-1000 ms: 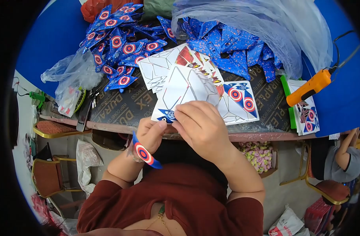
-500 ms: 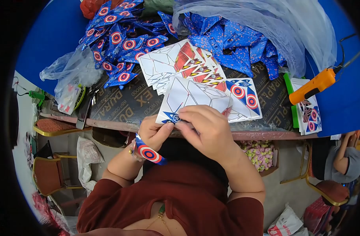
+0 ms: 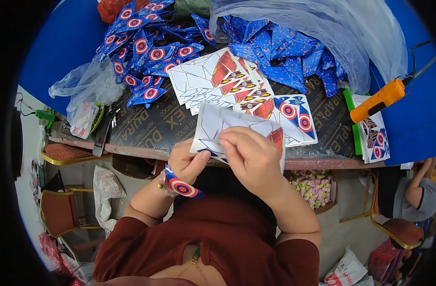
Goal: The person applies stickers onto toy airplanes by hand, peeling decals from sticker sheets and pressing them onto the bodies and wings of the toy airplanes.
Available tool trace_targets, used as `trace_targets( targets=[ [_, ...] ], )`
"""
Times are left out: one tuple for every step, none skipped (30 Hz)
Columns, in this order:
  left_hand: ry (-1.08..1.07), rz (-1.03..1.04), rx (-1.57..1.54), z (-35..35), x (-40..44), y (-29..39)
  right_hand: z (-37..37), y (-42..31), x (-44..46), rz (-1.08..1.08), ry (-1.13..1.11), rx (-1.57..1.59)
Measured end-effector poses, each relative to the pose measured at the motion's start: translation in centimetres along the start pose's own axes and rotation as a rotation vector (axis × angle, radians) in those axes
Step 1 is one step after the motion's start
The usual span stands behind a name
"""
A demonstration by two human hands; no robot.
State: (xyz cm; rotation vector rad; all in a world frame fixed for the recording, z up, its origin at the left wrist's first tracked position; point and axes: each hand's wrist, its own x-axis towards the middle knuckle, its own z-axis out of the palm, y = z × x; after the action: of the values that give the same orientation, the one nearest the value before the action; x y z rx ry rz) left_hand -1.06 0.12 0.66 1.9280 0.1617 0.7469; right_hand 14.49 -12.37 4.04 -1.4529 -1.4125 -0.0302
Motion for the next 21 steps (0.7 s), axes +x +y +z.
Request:
trace_targets(
  targets=[
    [0.007, -0.042, -0.045, 0.1, -0.1, -0.5, -0.1, -0.1, 0.0, 0.077, 0.015, 0.038],
    [0.022, -0.208, -0.143, 0.2, -0.7, -1.6, -0.1, 0.3, 0.0, 0.051, 0.065, 0.051],
    [0.054, -0.276, -0.221, 0.5, -0.5, -1.4, -0.1, 0.3, 0.1, 0.050, 0.065, 0.052],
    [0.087, -0.343, -0.299, 0.8, -0.3, -1.2, -0.2, 0.2, 0.2, -0.082, 0.093, -0.014],
    [0.054, -0.398, -0.371, 0.8, -0.4, -1.5, -0.3, 0.2, 0.3, -0.213, 0.120, -0.080],
    [0.044, -0.350, -0.418, 1.0, -0.4, -1.6, 0.1, 0.3, -0.1, -0.333, 0.082, -0.161],
    [0.033, -0.302, -0.465, 1.1, -0.3, -1.6, 0.4, 0.3, 0.0, -0.452, 0.006, -0.162],
    [0.036, -0.287, -0.493, 1.2, -0.2, -1.8, 0.7, 0.2, 0.0, -0.571, -0.070, -0.164],
    [0.034, -0.300, -0.503, 1.0, -0.1, -2.2, 1.1, 0.2, -0.1, -0.640, -0.148, -0.235],
    [0.030, -0.312, -0.512, 0.7, 0.1, -2.4, 1.3, -0.1, -0.1, -0.592, -0.153, -0.197],
    [0.034, -0.348, -0.589, 0.6, 0.1, -2.3, 1.4, -0.3, -0.1, -0.543, -0.156, -0.161],
    [0.042, -0.370, -0.540, 0.5, 0.2, -2.1, 1.1, -0.1, 0.0, -0.462, -0.148, -0.080],
    [0.051, -0.392, -0.491, 0.5, 0.1, -2.0, 0.8, 0.4, 0.0, -0.406, -0.100, -0.106],
    [0.108, -0.409, -0.480, 1.1, -0.1, -1.9, 0.8, 0.9, 0.0, -0.351, -0.053, -0.129],
    [0.077, -0.376, -0.526, 1.3, -0.1, -1.5, 0.9, 1.3, 0.0, -0.287, -0.002, -0.119],
    [0.046, -0.342, -0.571, 1.3, 0.0, -1.1, 1.1, 1.4, 0.0, -0.287, -0.004, -0.117],
    [-0.008, -0.331, -0.549, 1.3, -0.5, -2.0, 1.2, 1.5, 0.0, -0.241, -0.058, -0.088],
    [-0.009, -0.329, -0.548, 1.2, -0.6, -2.3, 1.3, 1.6, 0.0, -0.196, -0.111, -0.061],
    [-0.022, -0.348, -0.638, 1.1, -0.6, -2.4, 1.4, 1.7, -0.1, -0.183, -0.121, -0.028],
    [-0.036, -0.366, -0.729, 1.0, -0.6, -2.5, 1.4, 2.0, -0.1, -0.182, -0.119, -0.030],
    [-0.038, -0.367, -0.729, 1.1, -0.5, -2.4, 1.4, 2.3, -0.1, -0.187, -0.119, -0.047]
  ],
)
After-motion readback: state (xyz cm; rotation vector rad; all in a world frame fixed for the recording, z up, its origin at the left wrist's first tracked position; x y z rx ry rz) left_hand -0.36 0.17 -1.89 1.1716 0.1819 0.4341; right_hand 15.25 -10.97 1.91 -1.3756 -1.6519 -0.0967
